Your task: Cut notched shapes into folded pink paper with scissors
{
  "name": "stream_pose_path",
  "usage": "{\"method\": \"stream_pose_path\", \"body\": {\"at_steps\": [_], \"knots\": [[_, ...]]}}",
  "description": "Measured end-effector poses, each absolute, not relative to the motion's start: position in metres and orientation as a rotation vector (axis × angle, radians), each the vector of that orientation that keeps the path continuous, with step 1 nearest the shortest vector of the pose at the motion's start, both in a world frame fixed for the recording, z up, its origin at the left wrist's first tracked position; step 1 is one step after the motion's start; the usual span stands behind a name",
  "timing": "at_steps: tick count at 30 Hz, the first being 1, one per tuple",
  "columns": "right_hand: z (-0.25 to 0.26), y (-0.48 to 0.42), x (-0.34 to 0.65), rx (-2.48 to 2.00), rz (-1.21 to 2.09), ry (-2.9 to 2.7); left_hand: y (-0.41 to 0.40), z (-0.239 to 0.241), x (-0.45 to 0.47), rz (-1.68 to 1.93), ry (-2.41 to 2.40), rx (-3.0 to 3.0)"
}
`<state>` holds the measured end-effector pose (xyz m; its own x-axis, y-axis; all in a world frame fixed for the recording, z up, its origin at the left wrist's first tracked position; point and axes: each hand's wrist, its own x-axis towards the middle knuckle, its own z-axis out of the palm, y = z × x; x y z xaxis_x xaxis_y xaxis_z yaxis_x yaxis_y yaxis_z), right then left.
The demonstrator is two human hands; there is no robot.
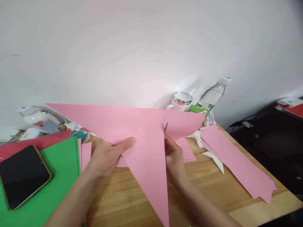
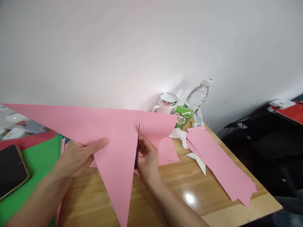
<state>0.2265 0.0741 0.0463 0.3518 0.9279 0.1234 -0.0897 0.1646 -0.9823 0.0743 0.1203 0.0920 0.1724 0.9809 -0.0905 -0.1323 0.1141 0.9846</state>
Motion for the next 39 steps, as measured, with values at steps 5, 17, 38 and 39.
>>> {"method": "stream_pose_path", "body": {"at_steps": [5,17,38,39], "knots": [[0.0485,0.0731,0.2274,-1.165,0.911,-0.93,0.118,0.0947,0.0756,1.044,0.997,1.077],[0.0445,0.0728,0.2263,-1.092,0.969,-0.907,0.12,0.1004,0.0721,0.897,0.899,1.001],[0.045,0.0751,0.2263,-1.076,0.967,-0.895,0.1212,0.0992,0.0725,0.895,0.842,0.994],[0.0449,0.0751,0.2263,-1.078,0.971,-0.893,0.1212,0.0992,0.0725,0.895,0.847,0.997]]}}
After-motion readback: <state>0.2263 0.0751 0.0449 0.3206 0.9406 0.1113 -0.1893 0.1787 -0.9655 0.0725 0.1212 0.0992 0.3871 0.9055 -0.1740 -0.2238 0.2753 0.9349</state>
